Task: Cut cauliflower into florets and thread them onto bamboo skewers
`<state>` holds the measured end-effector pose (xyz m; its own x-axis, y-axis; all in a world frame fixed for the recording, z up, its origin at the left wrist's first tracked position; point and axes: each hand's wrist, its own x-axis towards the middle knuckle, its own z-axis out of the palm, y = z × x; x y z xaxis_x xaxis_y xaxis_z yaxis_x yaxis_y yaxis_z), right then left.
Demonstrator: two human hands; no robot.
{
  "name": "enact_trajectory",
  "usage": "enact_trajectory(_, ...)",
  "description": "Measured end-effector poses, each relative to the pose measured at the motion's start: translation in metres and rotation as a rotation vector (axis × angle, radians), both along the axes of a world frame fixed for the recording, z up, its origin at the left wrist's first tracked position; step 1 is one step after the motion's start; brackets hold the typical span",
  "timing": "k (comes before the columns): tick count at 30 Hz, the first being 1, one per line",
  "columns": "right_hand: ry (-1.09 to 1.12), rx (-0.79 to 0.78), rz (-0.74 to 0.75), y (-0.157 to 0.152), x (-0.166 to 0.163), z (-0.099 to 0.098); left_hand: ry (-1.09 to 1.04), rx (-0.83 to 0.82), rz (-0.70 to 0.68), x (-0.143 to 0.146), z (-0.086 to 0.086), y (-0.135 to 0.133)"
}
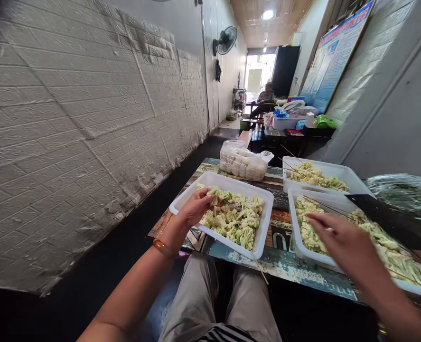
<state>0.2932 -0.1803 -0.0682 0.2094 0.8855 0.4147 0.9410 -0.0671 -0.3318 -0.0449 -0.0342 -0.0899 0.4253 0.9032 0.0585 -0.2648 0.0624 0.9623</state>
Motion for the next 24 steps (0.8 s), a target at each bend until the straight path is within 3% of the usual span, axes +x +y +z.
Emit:
enact_trajectory(2, 0.048, -0.102, 0.272, 0.022, -0.042, -0.010, -0.007, -0.008, 0.042, 0.000, -0.001, 0.001)
enact_trajectory(4, 0.010, -0.183, 0.414, 0.040, -0.082, -0.016, -0.024, -0.024, 0.096, 0.000, -0.003, 0.003)
enact_trajectory(10, -0.239, -0.370, 0.330, 0.071, -0.153, -0.014, -0.047, -0.053, 0.165, 0.000, -0.008, 0.007)
enact_trajectory(14, -0.274, -0.454, 0.276, 0.084, -0.168, -0.014, -0.053, -0.025, 0.155, 0.000, -0.008, 0.007)
enact_trajectory(19, -0.229, -0.410, 0.244, 0.086, -0.158, -0.021, -0.054, -0.050, 0.154, -0.001, -0.007, 0.007)
enact_trajectory(21, -0.098, -0.310, 0.268, 0.081, -0.150, -0.023, -0.063, -0.061, 0.155, -0.001, -0.008, 0.007)
enact_trajectory(24, 0.271, -0.130, 0.337, 0.071, -0.146, -0.026, -0.082, -0.066, 0.137, -0.002, -0.008, 0.007)
